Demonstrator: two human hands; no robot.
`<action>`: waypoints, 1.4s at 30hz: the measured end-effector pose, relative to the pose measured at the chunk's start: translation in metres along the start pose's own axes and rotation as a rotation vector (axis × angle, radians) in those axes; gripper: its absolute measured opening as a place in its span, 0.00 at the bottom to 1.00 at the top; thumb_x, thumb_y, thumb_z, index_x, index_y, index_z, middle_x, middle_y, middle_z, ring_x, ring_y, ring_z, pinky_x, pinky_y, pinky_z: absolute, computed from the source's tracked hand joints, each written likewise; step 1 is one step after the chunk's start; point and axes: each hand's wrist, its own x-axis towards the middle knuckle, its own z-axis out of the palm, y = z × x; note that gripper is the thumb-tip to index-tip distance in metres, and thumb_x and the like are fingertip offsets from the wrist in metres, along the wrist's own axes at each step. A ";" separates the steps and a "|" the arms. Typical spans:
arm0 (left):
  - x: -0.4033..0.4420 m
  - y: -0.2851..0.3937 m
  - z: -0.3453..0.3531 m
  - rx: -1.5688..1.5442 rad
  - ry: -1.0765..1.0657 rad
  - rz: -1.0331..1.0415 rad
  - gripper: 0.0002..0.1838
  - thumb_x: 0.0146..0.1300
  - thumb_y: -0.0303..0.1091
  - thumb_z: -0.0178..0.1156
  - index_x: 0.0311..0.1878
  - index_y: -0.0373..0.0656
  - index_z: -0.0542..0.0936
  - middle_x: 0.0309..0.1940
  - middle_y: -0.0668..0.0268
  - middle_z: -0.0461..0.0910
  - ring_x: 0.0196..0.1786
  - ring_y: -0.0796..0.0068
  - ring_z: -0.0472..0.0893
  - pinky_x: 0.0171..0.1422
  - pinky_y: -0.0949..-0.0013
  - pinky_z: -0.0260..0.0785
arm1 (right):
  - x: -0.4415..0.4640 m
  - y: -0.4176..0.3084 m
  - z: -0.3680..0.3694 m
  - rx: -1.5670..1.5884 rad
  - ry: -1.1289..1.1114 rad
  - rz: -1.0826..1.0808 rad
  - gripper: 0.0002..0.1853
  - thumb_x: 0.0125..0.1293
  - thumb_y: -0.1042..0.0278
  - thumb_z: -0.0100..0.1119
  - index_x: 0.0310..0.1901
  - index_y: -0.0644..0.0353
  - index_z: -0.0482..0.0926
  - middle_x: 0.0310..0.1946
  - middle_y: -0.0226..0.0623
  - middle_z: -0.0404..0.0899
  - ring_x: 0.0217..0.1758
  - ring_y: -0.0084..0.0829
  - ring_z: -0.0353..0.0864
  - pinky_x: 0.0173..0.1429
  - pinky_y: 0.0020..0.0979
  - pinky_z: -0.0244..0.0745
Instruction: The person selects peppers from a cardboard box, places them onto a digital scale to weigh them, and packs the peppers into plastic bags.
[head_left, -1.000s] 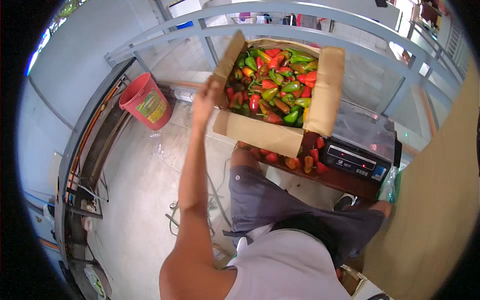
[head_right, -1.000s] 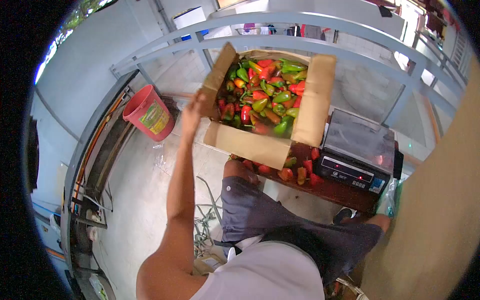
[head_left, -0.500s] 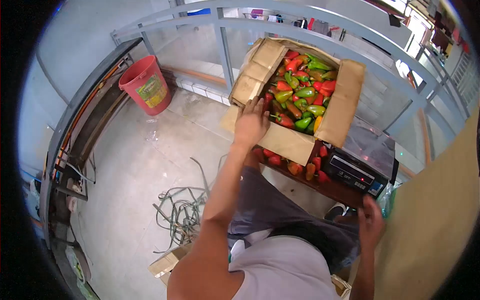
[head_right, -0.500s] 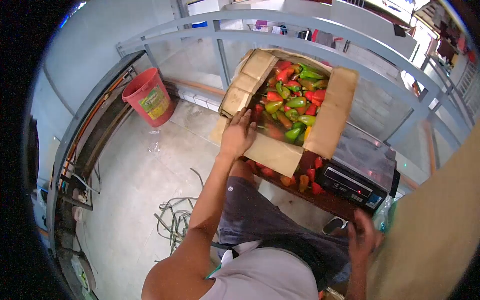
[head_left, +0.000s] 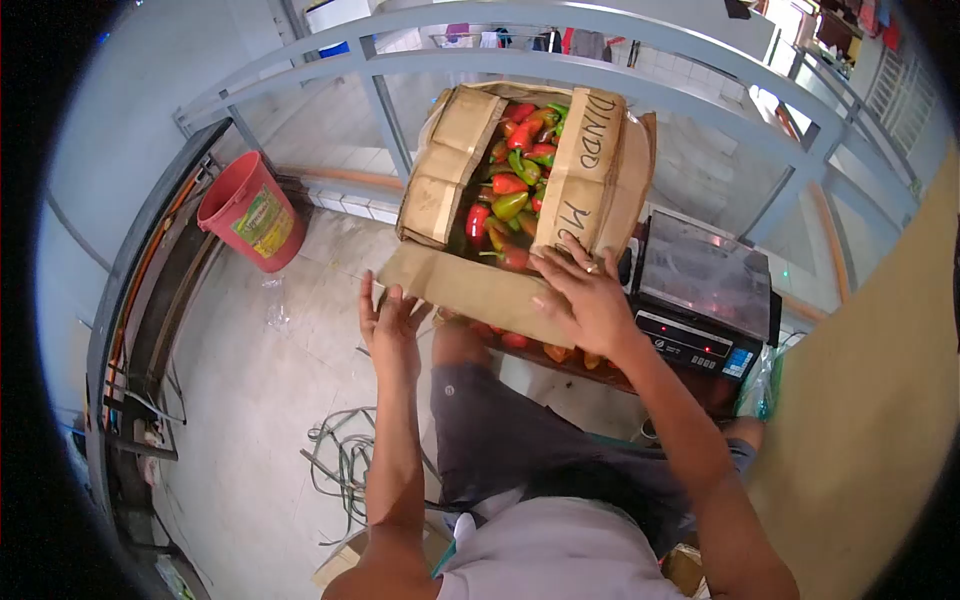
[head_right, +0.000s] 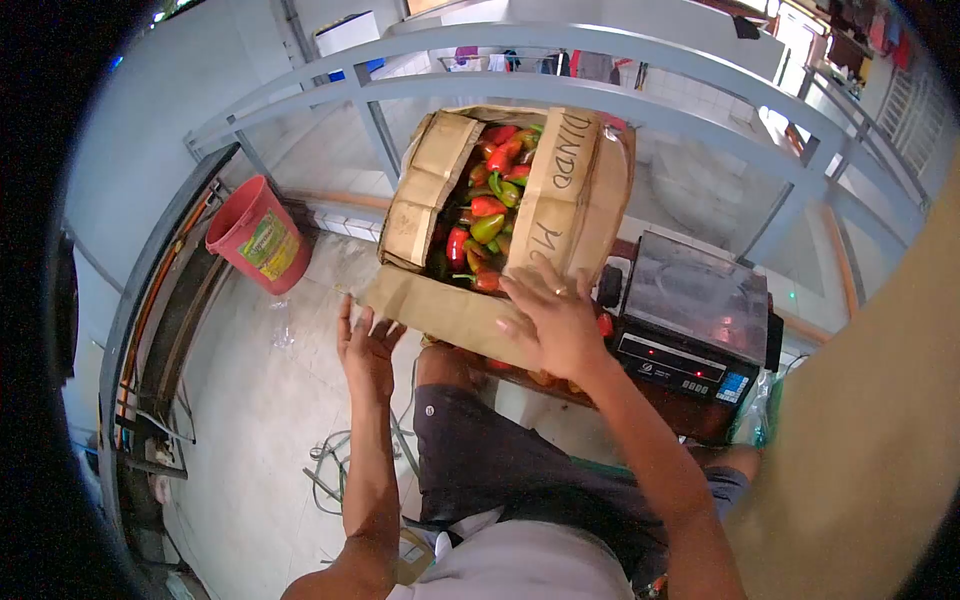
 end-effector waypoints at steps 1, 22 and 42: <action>-0.006 0.008 0.013 0.014 -0.073 0.107 0.43 0.70 0.35 0.62 0.82 0.51 0.50 0.71 0.52 0.68 0.69 0.52 0.75 0.64 0.52 0.74 | 0.003 0.011 -0.002 0.128 0.040 0.073 0.23 0.72 0.54 0.61 0.64 0.54 0.78 0.63 0.43 0.79 0.70 0.47 0.73 0.74 0.50 0.62; 0.043 0.030 0.090 1.328 -0.512 0.939 0.25 0.60 0.50 0.66 0.54 0.43 0.83 0.49 0.55 0.81 0.57 0.49 0.76 0.68 0.40 0.59 | 0.206 0.250 -0.062 0.469 0.023 0.784 0.44 0.66 0.25 0.55 0.61 0.64 0.80 0.54 0.50 0.82 0.59 0.40 0.81 0.63 0.37 0.72; 0.039 0.013 0.071 1.448 -0.600 0.478 0.14 0.54 0.40 0.75 0.34 0.42 0.82 0.25 0.57 0.83 0.30 0.53 0.84 0.37 0.57 0.76 | 0.115 0.097 -0.107 -0.430 0.078 -0.363 0.20 0.70 0.46 0.58 0.30 0.52 0.87 0.35 0.33 0.81 0.51 0.37 0.79 0.73 0.55 0.56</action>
